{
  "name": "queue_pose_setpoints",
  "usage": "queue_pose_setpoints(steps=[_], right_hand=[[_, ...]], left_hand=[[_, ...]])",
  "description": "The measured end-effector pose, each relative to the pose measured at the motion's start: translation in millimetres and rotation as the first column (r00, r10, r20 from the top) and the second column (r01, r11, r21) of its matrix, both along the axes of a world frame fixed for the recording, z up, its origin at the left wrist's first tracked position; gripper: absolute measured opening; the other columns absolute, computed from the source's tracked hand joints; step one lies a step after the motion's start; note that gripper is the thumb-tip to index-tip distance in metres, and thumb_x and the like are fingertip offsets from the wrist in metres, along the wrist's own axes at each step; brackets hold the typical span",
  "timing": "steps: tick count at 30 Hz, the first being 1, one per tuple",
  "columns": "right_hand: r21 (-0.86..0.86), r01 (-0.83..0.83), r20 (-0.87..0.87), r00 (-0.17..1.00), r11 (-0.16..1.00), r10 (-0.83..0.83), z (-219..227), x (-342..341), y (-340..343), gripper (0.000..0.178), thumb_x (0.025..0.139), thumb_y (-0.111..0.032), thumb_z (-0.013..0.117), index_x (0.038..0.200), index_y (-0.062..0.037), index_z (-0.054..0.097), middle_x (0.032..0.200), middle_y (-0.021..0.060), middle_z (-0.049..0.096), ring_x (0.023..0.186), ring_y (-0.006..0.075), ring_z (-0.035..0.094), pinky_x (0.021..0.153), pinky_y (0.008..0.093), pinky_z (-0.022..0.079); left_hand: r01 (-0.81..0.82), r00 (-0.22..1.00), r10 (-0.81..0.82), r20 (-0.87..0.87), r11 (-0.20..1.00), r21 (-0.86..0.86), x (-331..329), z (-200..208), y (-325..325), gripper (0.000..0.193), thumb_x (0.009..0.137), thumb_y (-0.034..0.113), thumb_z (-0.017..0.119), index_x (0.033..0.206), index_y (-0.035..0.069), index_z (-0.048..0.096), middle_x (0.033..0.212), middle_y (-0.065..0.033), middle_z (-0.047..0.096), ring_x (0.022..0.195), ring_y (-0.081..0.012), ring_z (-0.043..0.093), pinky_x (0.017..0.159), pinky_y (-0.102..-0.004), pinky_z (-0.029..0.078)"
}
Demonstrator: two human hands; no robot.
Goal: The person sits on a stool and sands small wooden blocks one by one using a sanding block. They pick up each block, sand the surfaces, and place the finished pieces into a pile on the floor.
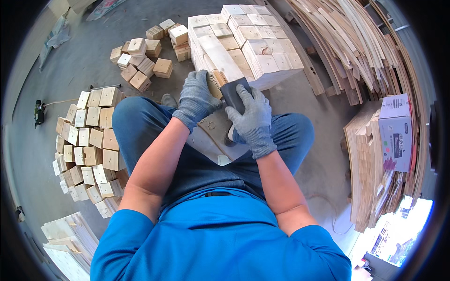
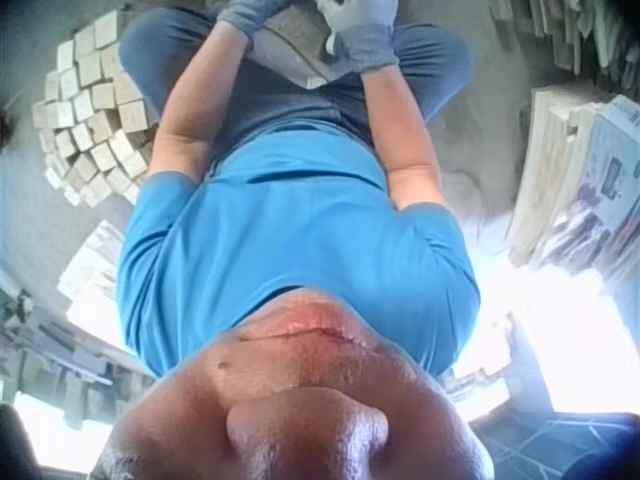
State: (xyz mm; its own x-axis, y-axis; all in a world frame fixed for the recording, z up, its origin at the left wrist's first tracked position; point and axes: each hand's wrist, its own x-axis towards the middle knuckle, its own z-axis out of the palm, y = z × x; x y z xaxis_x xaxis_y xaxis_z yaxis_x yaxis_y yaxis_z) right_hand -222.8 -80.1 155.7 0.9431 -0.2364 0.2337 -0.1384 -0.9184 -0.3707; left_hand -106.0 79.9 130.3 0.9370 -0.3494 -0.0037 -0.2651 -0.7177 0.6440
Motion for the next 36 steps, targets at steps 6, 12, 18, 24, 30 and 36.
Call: queue_pose_setpoints(steps=[6,12,18,24,30,36], right_hand=[[-0.003,0.072,-0.018,0.997,0.997,-0.072,7.9,9.8,-9.2,0.069,0.086,-0.041,0.087,0.146,-0.0114,0.069,0.144,0.0255,0.060,0.125,0.0452,0.061,0.107,0.0542,0.050],[-0.048,0.027,-0.038,0.999,0.998,-0.029,7.3,-9.1,4.3,0.068,0.088,-0.043,0.085,0.148,-0.0138,0.068,0.144,0.0249,0.060,0.125,0.0462,0.061,0.106,0.0563,0.050],[-0.099,0.033,-0.067,0.997,0.995,-0.039,14.8,18.6,11.6,0.070,0.087,-0.040,0.085,0.150,-0.0152,0.066,0.147,0.0242,0.057,0.128,0.0462,0.060,0.107,0.0570,0.050],[0.061,0.039,-0.093,0.995,0.997,-0.033,-3.8,-1.6,10.6,0.071,0.088,-0.040,0.084,0.150,-0.0137,0.065,0.147,0.0259,0.057,0.130,0.0469,0.058,0.110,0.0577,0.048],[0.039,0.033,-0.104,0.994,0.999,-0.028,-6.2,-0.2,7.4,0.073,0.087,-0.040,0.086,0.151,-0.0117,0.064,0.146,0.0258,0.058,0.131,0.0455,0.058,0.111,0.0549,0.048],[0.065,0.029,-0.111,0.994,0.997,-0.022,-12.5,10.4,-1.7,0.073,0.087,-0.041,0.085,0.151,-0.0122,0.065,0.148,0.0267,0.058,0.133,0.0465,0.057,0.112,0.0548,0.048]], left_hand=[[0.016,0.999,-0.014,0.043,0.999,-0.046,-8.9,-8.6,4.4,0.099,0.062,0.041,0.101,0.141,0.002,0.056,0.134,-0.0223,0.058,0.126,-0.0398,0.060,0.108,-0.0488,0.055],[0.013,1.000,-0.013,0.005,0.999,-0.036,-7.7,-4.8,1.7,0.099,0.062,0.040,0.099,0.142,-0.001,0.055,0.136,-0.0250,0.057,0.126,-0.0409,0.060,0.113,-0.0466,0.051],[0.040,0.998,-0.036,0.045,0.995,-0.096,-10.1,-16.5,1.7,0.101,0.061,0.043,0.101,0.141,0.001,0.056,0.135,-0.0247,0.058,0.127,-0.0413,0.059,0.112,-0.0475,0.052],[-0.015,1.000,0.016,0.023,0.999,-0.047,-4.2,-13.3,6.1,0.098,0.062,0.037,0.098,0.143,0.001,0.055,0.136,-0.0248,0.058,0.127,-0.0415,0.059,0.113,-0.0474,0.051],[0.011,1.000,-0.010,0.025,0.999,-0.031,-3.8,-18.9,6.0,0.098,0.063,0.035,0.100,0.144,0.004,0.055,0.136,-0.0221,0.057,0.128,-0.0398,0.060,0.111,-0.0469,0.054],[0.037,0.999,-0.037,0.006,0.999,-0.016,-5.9,-17.6,-1.0,0.102,0.059,0.030,0.100,0.146,0.002,0.052,0.139,-0.0226,0.056,0.129,-0.0408,0.058,0.114,-0.0455,0.051]])
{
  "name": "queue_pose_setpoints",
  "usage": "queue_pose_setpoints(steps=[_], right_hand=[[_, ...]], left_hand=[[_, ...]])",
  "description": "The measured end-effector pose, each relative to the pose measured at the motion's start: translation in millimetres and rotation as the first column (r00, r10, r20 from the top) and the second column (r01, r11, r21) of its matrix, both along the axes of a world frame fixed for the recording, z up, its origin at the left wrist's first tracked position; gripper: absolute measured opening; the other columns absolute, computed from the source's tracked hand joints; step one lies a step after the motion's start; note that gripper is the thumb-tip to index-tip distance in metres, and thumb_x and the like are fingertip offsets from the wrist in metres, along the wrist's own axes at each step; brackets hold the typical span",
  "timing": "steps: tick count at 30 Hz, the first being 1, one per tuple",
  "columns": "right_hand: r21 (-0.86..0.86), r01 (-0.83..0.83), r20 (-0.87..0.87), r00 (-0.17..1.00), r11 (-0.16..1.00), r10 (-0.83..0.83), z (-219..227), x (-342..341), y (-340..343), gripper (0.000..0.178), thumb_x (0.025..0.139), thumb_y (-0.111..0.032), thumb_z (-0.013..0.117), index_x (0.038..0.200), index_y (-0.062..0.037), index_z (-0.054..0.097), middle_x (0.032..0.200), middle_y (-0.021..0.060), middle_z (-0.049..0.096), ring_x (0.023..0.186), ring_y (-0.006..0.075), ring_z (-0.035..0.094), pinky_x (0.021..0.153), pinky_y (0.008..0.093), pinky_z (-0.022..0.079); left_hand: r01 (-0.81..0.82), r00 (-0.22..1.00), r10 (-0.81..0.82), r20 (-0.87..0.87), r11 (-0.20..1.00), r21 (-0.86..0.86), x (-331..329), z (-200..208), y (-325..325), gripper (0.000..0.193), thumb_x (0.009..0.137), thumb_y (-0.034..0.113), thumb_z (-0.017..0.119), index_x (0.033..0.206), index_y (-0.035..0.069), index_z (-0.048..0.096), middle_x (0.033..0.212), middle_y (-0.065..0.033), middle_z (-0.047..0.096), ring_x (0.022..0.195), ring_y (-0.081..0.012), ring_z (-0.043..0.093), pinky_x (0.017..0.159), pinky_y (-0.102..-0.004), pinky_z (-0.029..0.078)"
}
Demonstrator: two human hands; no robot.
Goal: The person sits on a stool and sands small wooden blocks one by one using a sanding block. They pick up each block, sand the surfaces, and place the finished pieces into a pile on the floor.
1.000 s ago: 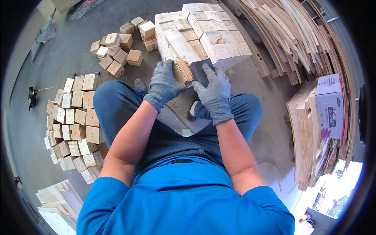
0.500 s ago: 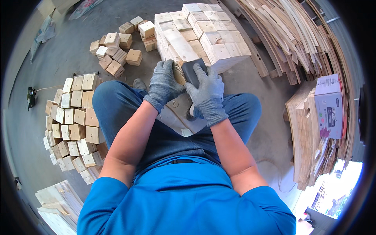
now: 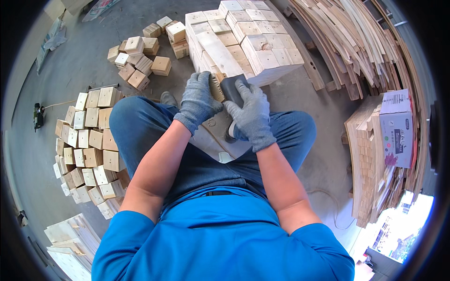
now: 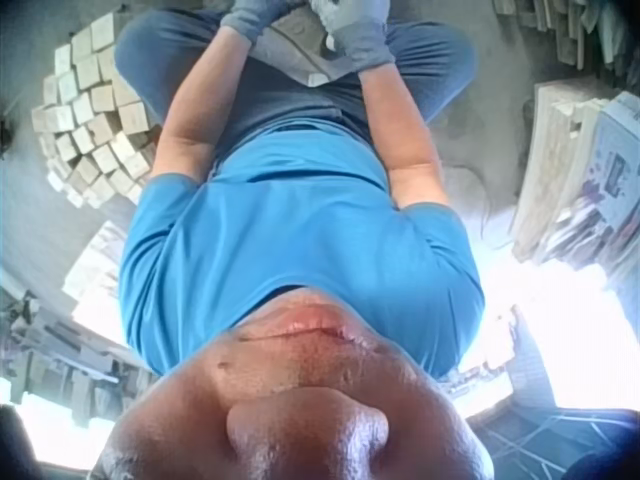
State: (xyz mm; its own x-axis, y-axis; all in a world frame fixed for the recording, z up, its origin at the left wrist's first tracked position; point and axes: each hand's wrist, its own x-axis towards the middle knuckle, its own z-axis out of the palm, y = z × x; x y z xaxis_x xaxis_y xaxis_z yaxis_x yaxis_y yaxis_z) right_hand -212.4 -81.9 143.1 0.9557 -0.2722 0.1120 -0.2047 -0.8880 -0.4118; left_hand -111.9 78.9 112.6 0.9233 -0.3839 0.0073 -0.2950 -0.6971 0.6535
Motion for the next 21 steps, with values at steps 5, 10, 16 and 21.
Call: queue_pose_setpoints(steps=[5,10,16,21], right_hand=[[0.054,-0.026,-0.023,0.999,0.998,0.028,-8.9,-16.6,-6.6,0.075,0.086,-0.042,0.086,0.151,-0.0115,0.065,0.149,0.0279,0.058,0.134,0.0465,0.057,0.114,0.0542,0.047],[0.154,-0.037,0.012,0.999,0.987,0.036,-14.7,-32.1,-25.6,0.076,0.084,-0.038,0.089,0.150,-0.0105,0.065,0.149,0.0282,0.058,0.134,0.0455,0.057,0.116,0.0516,0.046],[0.191,0.068,0.097,0.991,0.979,-0.088,-16.4,-17.4,-41.8,0.076,0.084,-0.036,0.091,0.149,-0.0069,0.065,0.148,0.0272,0.059,0.135,0.0444,0.057,0.117,0.0510,0.045],[0.263,0.028,0.120,0.991,0.964,-0.062,-20.9,-9.1,-39.2,0.075,0.084,-0.036,0.091,0.148,-0.0057,0.066,0.147,0.0254,0.061,0.133,0.0433,0.059,0.115,0.0506,0.047]], left_hand=[[-0.012,0.999,0.013,0.037,0.999,-0.034,0.8,-14.9,0.8,0.099,0.058,0.026,0.099,0.143,0.002,0.054,0.136,-0.0218,0.056,0.127,-0.0396,0.059,0.113,-0.0456,0.051],[-0.089,0.988,0.101,0.121,0.992,-0.094,15.9,-27.6,6.6,0.098,0.058,0.025,0.099,0.142,0.002,0.054,0.135,-0.0204,0.056,0.125,-0.0377,0.059,0.112,-0.0447,0.052],[-0.034,0.994,0.054,0.095,0.979,-0.201,16.2,-26.5,11.0,0.095,0.057,0.020,0.096,0.140,0.003,0.054,0.134,-0.0221,0.054,0.125,-0.0403,0.057,0.112,-0.0452,0.051],[0.019,0.996,0.003,0.087,0.969,-0.244,19.0,-32.5,18.3,0.100,0.057,0.024,0.097,0.143,0.002,0.051,0.133,-0.0213,0.053,0.124,-0.0379,0.057,0.112,-0.0444,0.051]])
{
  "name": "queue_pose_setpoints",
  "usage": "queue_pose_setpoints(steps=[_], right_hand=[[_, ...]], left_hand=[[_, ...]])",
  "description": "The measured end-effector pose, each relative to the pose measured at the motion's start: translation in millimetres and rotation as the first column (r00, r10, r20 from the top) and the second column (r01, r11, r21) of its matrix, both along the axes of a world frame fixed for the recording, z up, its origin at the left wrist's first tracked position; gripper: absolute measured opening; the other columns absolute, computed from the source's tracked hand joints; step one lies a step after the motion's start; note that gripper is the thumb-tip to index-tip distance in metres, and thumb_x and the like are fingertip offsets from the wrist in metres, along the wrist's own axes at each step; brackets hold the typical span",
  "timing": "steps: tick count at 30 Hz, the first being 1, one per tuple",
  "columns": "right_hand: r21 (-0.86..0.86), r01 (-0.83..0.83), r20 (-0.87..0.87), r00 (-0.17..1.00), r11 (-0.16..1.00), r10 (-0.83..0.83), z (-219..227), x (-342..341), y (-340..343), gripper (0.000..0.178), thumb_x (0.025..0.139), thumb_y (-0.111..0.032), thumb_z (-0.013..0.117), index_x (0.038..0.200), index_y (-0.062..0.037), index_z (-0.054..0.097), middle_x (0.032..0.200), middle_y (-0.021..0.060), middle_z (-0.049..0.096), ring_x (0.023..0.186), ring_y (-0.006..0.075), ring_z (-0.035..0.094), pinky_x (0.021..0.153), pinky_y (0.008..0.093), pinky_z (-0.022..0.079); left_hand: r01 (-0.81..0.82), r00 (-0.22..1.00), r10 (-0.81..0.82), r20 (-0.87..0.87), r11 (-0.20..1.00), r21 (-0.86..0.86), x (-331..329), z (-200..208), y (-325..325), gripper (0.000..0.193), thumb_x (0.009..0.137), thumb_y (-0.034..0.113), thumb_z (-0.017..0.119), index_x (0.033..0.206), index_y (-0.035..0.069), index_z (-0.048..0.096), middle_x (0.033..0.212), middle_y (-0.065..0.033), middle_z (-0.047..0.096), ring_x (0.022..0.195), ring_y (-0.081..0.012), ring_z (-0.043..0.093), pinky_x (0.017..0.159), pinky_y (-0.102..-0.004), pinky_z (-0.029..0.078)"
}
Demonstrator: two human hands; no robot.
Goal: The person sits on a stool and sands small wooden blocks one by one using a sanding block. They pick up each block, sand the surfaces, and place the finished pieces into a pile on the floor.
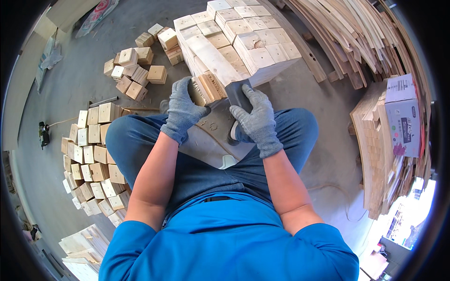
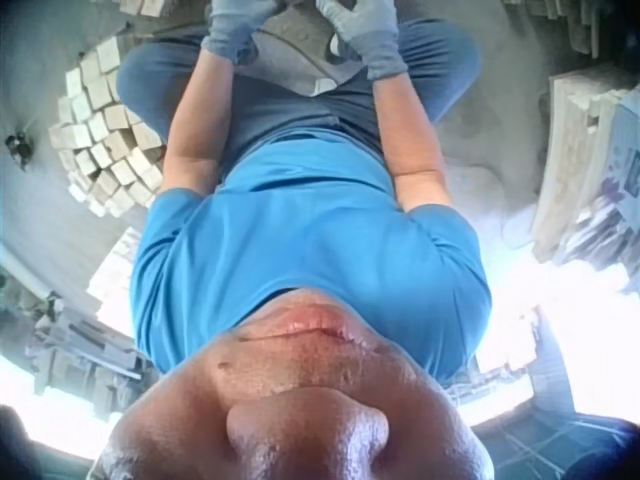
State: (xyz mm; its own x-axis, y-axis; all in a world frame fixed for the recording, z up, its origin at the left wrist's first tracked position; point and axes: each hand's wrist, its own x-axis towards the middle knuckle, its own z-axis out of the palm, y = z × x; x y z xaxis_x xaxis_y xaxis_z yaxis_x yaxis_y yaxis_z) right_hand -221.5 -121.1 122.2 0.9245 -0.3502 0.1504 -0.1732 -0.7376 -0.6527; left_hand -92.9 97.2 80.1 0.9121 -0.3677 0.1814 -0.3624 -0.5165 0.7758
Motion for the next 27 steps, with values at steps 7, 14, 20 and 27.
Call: queue_pose_setpoints(steps=[7,14,20,27], right_hand=[[0.226,-0.071,-0.078,0.993,0.972,0.091,10.7,30.8,-7.4,0.076,0.088,-0.036,0.089,0.150,-0.0008,0.062,0.137,0.0276,0.070,0.127,0.0401,0.067,0.112,0.0434,0.052],[0.417,-0.010,-0.069,0.997,0.909,0.042,-6.5,66.3,-35.6,0.082,0.088,-0.040,0.089,0.153,-0.0004,0.059,0.144,0.0266,0.069,0.133,0.0339,0.068,0.113,0.0392,0.052],[0.544,0.009,-0.214,0.968,0.839,0.128,1.9,31.5,-10.7,0.079,0.089,-0.030,0.090,0.155,-0.0004,0.058,0.144,0.0228,0.069,0.132,0.0293,0.067,0.115,0.0373,0.050],[0.656,0.137,-0.158,0.987,0.742,-0.043,-12.0,20.2,-10.3,0.069,0.092,-0.023,0.084,0.150,0.0049,0.060,0.134,0.0181,0.072,0.119,0.0219,0.068,0.105,0.0344,0.053]], left_hand=[[0.159,0.985,-0.159,-0.061,0.987,-0.004,-1.8,5.8,7.3,0.105,0.053,0.026,0.097,0.145,0.003,0.052,0.135,-0.0199,0.056,0.127,-0.0374,0.059,0.114,-0.0447,0.051],[0.244,0.966,-0.247,-0.073,0.968,-0.050,-13.7,11.7,-3.5,0.103,0.053,0.026,0.095,0.145,0.003,0.053,0.136,-0.0180,0.059,0.128,-0.0351,0.061,0.114,-0.0436,0.050],[0.001,0.999,-0.002,0.036,1.000,0.015,6.6,-0.3,6.1,0.100,0.058,0.029,0.099,0.144,0.002,0.054,0.133,-0.0182,0.059,0.125,-0.0335,0.062,0.111,-0.0449,0.052],[-0.389,0.899,0.163,-0.407,0.724,-0.570,28.7,6.4,34.4,0.071,0.064,0.007,0.092,0.129,-0.001,0.063,0.120,-0.0120,0.072,0.105,-0.0216,0.073,0.090,-0.0358,0.064]])
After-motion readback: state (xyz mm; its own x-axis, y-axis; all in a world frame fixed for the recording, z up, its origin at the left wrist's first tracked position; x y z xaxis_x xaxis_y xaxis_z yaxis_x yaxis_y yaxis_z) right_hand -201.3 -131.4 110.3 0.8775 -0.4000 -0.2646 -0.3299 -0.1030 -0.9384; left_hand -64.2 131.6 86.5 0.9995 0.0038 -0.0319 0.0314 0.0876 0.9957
